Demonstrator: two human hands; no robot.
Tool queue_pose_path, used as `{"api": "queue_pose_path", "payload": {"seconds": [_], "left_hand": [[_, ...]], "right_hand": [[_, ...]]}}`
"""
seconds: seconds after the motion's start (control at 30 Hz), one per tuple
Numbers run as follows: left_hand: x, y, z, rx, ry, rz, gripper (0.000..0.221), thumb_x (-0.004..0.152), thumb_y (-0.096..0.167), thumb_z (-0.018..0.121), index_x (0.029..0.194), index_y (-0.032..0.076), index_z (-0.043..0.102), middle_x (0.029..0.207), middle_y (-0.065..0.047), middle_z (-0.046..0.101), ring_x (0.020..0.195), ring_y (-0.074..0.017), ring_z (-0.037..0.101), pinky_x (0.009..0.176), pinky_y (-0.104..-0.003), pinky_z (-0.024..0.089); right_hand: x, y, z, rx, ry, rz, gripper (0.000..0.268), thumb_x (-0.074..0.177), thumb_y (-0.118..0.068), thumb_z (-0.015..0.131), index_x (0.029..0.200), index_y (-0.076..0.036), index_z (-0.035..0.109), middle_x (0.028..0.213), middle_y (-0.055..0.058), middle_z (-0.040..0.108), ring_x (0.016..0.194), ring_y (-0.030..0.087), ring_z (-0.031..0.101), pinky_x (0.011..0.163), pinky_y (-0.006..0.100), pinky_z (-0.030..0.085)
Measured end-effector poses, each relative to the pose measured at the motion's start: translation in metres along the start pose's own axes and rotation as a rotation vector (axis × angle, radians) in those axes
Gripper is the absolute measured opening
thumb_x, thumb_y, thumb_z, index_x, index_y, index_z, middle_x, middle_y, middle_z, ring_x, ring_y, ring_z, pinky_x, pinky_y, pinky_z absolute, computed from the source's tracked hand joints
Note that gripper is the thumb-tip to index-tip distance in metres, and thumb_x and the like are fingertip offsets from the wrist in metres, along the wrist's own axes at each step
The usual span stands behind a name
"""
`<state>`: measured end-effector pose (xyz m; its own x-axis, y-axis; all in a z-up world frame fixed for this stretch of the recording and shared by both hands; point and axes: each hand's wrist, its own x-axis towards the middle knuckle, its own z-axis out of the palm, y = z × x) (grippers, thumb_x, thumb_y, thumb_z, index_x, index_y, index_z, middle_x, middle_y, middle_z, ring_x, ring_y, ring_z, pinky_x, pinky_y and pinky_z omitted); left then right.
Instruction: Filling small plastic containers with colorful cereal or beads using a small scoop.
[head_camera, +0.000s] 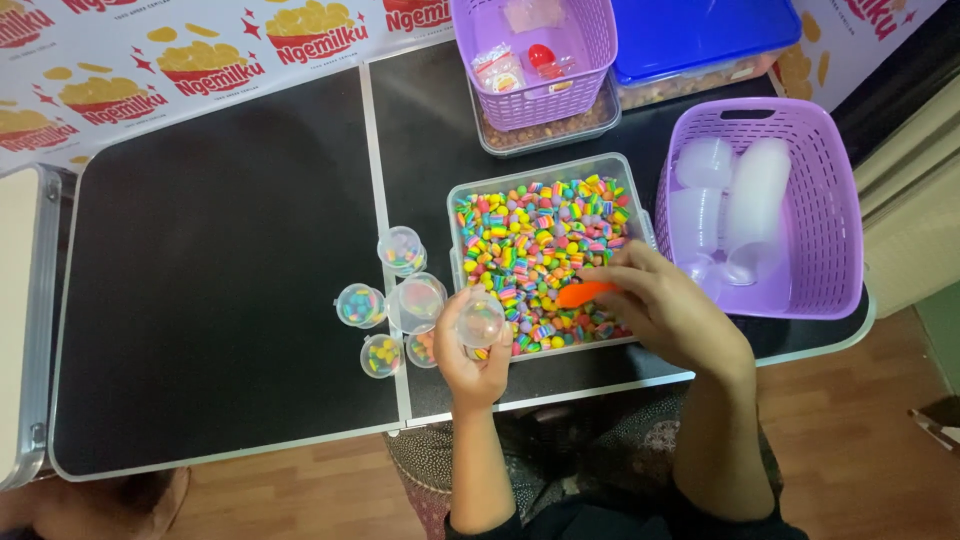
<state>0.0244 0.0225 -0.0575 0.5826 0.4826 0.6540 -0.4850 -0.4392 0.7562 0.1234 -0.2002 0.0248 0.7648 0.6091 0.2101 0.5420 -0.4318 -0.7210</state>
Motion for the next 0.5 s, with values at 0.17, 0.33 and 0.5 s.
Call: {"api": "queue_pose_path", "payload": {"seconds": [0.17,0.33,0.5], "left_hand": [[0.002,0.001,0.001,0.009,-0.007,0.014,0.055,0.083,0.016,0.079,0.128,-0.008,0.058,0.118,-0.025,0.068,0.114,-0.0342,0.068,0.098,-0.044,0.052],[0.002,0.001,0.0,0.023,-0.019,0.021,0.054,0.083,0.017,0.079,0.126,-0.008,0.059,0.118,-0.024,0.069,0.113,-0.0342,0.068,0.098,-0.045,0.052],[0.002,0.002,0.0,0.032,-0.023,0.021,0.053,0.083,0.017,0.078,0.126,-0.008,0.059,0.118,-0.024,0.069,0.113,-0.0345,0.068,0.098,-0.045,0.052]], "right_hand": [[0.004,-0.014,-0.006,0.014,0.021,0.069,0.018,0.088,-0.006,0.073,0.103,-0.011,0.081,0.092,0.011,0.072,0.08,0.036,0.072,0.073,0.043,0.059],[0.005,-0.014,0.0,0.012,0.029,0.115,0.011,0.089,-0.013,0.076,0.097,-0.018,0.082,0.087,0.005,0.076,0.084,0.03,0.075,0.077,0.039,0.06],[0.007,-0.007,0.011,0.058,-0.013,0.145,0.013,0.091,-0.012,0.073,0.097,-0.018,0.082,0.084,0.008,0.077,0.084,0.034,0.075,0.077,0.043,0.06]]}}
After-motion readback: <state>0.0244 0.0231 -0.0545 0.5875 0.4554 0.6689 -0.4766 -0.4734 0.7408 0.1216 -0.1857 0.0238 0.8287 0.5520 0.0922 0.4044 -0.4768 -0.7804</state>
